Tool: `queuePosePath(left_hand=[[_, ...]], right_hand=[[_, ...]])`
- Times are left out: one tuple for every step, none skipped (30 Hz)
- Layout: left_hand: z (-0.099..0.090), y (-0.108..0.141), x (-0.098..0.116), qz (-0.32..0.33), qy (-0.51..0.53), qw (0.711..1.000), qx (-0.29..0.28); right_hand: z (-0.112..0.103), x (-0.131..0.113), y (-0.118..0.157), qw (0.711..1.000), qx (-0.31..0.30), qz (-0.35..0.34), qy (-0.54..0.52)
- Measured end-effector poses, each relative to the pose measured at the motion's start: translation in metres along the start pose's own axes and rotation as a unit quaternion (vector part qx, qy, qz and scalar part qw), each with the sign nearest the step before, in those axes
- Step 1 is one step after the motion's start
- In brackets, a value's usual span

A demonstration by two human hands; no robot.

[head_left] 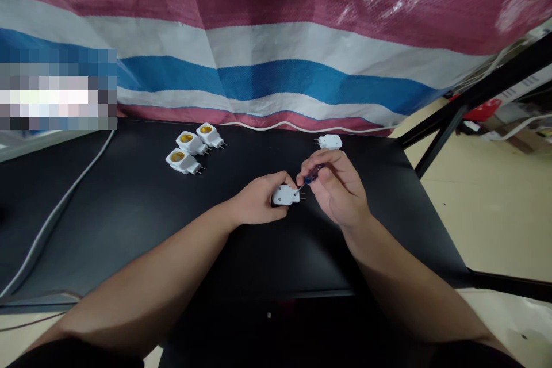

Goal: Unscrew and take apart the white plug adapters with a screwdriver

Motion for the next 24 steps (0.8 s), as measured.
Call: queuePosePath(left_hand=[[0.0001,0.0001,0.0,-0.002,-0.001,1.0,0.001],[0.0002,0.0002,0.0,-0.003,-0.006,1.0,0.002],[0.0001,0.0002,-0.0001,-0.003,-0.012,1.0,0.004],[0.0,0.0002,-0.0003,-0.002,-0.019,1.0,0.005],[0.0,0.0003,-0.0006,-0.003,-0.027,1.0,0.006],[0.0,0.0003,-0.0009,-0.003,-0.033,0.999,0.005],[0.0,0.0003,-0.0011,-0.003,-0.037,0.999,0.003],[0.0,0.0004,-0.001,-0.003,-0.041,0.999,0.002],[0.0001,0.0004,-0.0007,-0.001,-0.043,0.999,0.001],[0.0001,0.0005,-0.0001,0.002,-0.044,0.999,0.001],[0.0002,0.0006,0.0006,0.004,-0.044,0.999,0.001],[0.0002,0.0006,0.0014,0.006,-0.044,0.999,0.002],[0.0004,0.0007,0.002,0.008,-0.042,0.999,0.0],[0.0006,0.0007,0.0025,0.01,-0.039,0.999,-0.002],[0.0008,0.0007,0.0026,0.011,-0.036,0.999,-0.005],[0.0009,0.0007,0.0025,0.011,-0.036,0.999,-0.008],[0.0009,0.0006,0.0021,0.012,-0.038,0.999,-0.009],[0.0009,0.0005,0.0014,0.011,-0.044,0.999,-0.009],[0.0008,0.0003,0.0007,0.009,-0.052,0.999,-0.009],[0.0008,0.0002,0.0,0.006,-0.059,0.998,-0.01],[0.0008,0.0,-0.0004,0.004,-0.064,0.998,-0.011],[0.0008,-0.0001,-0.0005,0.001,-0.066,0.998,-0.011],[0.0007,-0.0001,-0.0002,0.001,-0.064,0.998,-0.012],[0.0007,-0.0002,0.0004,0.001,-0.061,0.998,-0.011]], right_hand=[[0.0003,-0.0018,-0.0007,1.0,-0.012,0.019,-0.003],[0.0011,-0.0033,-0.0009,0.999,-0.025,0.037,-0.009],[0.0022,-0.0046,-0.0008,0.998,-0.035,0.053,-0.019],[0.0035,-0.0053,-0.0004,0.997,-0.04,0.066,-0.031],[0.0049,-0.0055,0.0,0.996,-0.041,0.072,-0.045],[0.0064,-0.0053,0.0004,0.995,-0.041,0.072,-0.058],[0.0077,-0.0047,0.0007,0.995,-0.042,0.065,-0.067],[0.0089,-0.0037,0.001,0.995,-0.043,0.055,-0.071],[0.0096,-0.0026,0.001,0.995,-0.044,0.045,-0.071],[0.0099,-0.0015,0.0009,0.996,-0.043,0.034,-0.07],[0.0097,-0.0006,0.0006,0.997,-0.038,0.027,-0.067],[0.0091,0.0,0.0002,0.997,-0.03,0.023,-0.064],[0.0082,0.0,-0.0003,0.998,-0.021,0.02,-0.062],[0.0074,-0.0008,-0.0008,0.998,-0.014,0.017,-0.061],[0.0067,-0.0021,-0.0013,0.998,-0.01,0.016,-0.059],[0.0064,-0.0037,-0.0017,0.998,-0.011,0.019,-0.057],[0.0065,-0.0052,-0.0018,0.998,-0.016,0.026,-0.056],[0.0068,-0.0064,-0.0018,0.997,-0.024,0.038,-0.058],[0.0072,-0.0073,-0.0014,0.996,-0.033,0.052,-0.064],[0.0078,-0.0077,-0.0008,0.994,-0.042,0.064,-0.074],[0.0084,-0.0079,-0.0001,0.992,-0.05,0.07,-0.088],[0.0089,-0.008,0.0006,0.991,-0.058,0.068,-0.104],[0.0094,-0.0081,0.0012,0.989,-0.066,0.06,-0.119],[0.0097,-0.0081,0.0017,0.987,-0.071,0.049,-0.132]])
Point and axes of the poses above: each hand's wrist, its own y-axis away from the middle knuckle, its own z-axis out of the palm, x = y × z, the point moved 3 cm from there along -y, towards the middle knuckle, and after that the axes turned 13 degrees about y, right-handed, at the moved point
